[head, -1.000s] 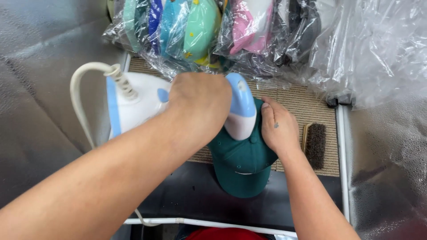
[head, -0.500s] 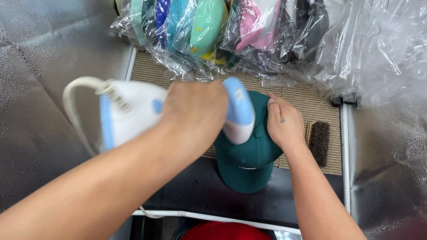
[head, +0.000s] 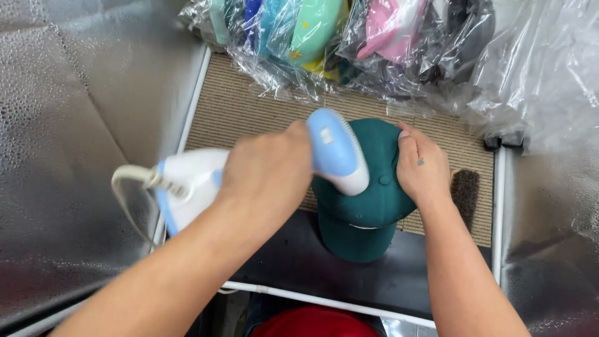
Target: The person steams a green baseball cap placed on a black form using a handheld garment steamer. They then use a brush to clean the cap's surface and brim. Finally, the person removes the cap from the form and places it on a white plastic bin.
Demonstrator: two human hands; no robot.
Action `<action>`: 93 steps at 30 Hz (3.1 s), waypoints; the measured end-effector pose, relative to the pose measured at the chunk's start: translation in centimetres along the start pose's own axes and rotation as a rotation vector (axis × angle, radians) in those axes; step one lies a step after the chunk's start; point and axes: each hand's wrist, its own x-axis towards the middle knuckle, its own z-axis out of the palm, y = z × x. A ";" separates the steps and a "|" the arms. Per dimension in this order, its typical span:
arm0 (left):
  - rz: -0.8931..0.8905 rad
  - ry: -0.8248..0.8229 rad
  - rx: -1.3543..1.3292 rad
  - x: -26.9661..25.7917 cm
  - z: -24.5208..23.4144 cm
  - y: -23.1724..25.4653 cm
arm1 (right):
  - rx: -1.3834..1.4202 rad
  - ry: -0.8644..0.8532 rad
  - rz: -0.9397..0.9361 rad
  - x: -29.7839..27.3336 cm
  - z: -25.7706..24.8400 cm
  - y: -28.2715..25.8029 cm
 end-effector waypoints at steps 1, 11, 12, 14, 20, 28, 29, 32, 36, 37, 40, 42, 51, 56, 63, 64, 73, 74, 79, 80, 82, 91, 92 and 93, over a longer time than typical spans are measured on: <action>0.005 0.000 0.003 -1.3 0.5 -0.8 | 0.004 0.004 0.003 0.0 0.2 -0.2; -0.927 -0.422 -1.222 -7.7 13.4 -1.8 | -0.010 0.044 -0.005 -0.4 0.2 -0.7; -0.961 -0.372 -1.305 -7.3 13.8 -1.9 | 0.000 0.052 -0.009 -0.3 0.2 -0.7; -0.973 -0.368 -1.333 -7.6 13.4 -1.7 | -0.009 0.048 -0.015 -0.5 0.2 -0.5; -1.015 -0.480 -1.462 -10.3 11.1 0.3 | 0.016 0.144 -0.024 -0.6 0.6 -1.7; -0.930 -0.462 -1.297 -9.9 12.3 -0.1 | -0.049 0.051 -0.017 -0.4 0.3 -0.1; -0.932 -0.509 -1.282 -10.4 12.2 -0.1 | -0.044 0.052 -0.015 -0.3 0.3 -0.2; -0.908 -0.533 -1.273 -10.1 13.1 -0.9 | -0.031 0.053 -0.007 0.0 0.3 -0.5; -0.862 -0.437 -1.295 -8.1 14.7 -3.1 | -0.026 0.031 0.022 -0.2 0.1 -0.7; -0.863 -0.434 -1.294 -7.4 14.7 -3.3 | -0.024 0.031 0.020 -0.1 0.2 -0.6; -0.871 -0.395 -1.340 -6.8 14.8 -3.6 | -0.033 0.027 0.025 -0.2 0.2 -0.4; -0.888 -0.408 -1.359 -7.3 14.6 -3.3 | -0.029 0.024 0.030 0.0 0.0 -0.7; -0.763 -0.372 -1.306 -1.7 15.4 -6.6 | -0.009 0.011 0.023 0.1 0.0 -0.9; -0.724 -0.481 -1.214 -3.1 13.4 -7.3 | -0.024 -0.002 0.042 0.1 -0.2 -1.0; -0.514 -0.527 -1.007 4.3 12.0 -8.9 | -0.015 -0.018 0.077 0.1 -0.2 -1.1; -0.511 -0.526 -1.006 4.7 10.9 -8.8 | -0.015 -0.014 0.077 0.2 -0.4 -1.3; -0.248 -0.584 -0.527 10.1 5.2 -7.4 | -0.003 -0.031 0.061 -0.1 -0.7 -2.2; -0.177 -0.520 -0.394 12.0 6.4 -7.5 | 0.001 -0.028 0.060 0.0 -0.7 -2.5; -0.049 -0.393 -0.060 13.9 2.2 -3.8 | 0.032 -0.020 0.066 -0.1 -0.6 -2.2; 0.021 -0.361 0.015 13.4 1.4 -3.3 | 0.046 -0.017 0.084 -0.2 -0.7 -2.2; 0.106 -0.337 0.095 11.1 -0.1 -2.4 | 0.066 -0.009 0.119 -0.3 -0.6 -2.2; 0.268 0.125 0.094 7.2 -0.4 2.2 | 0.175 0.039 0.090 -0.7 -0.6 -1.9; 0.273 0.116 0.140 7.0 -0.7 2.5 | 0.192 0.047 0.099 -0.7 -0.4 -1.5; 0.282 0.114 0.187 7.0 -0.9 2.9 | 0.209 0.062 0.107 -0.6 -0.4 -1.1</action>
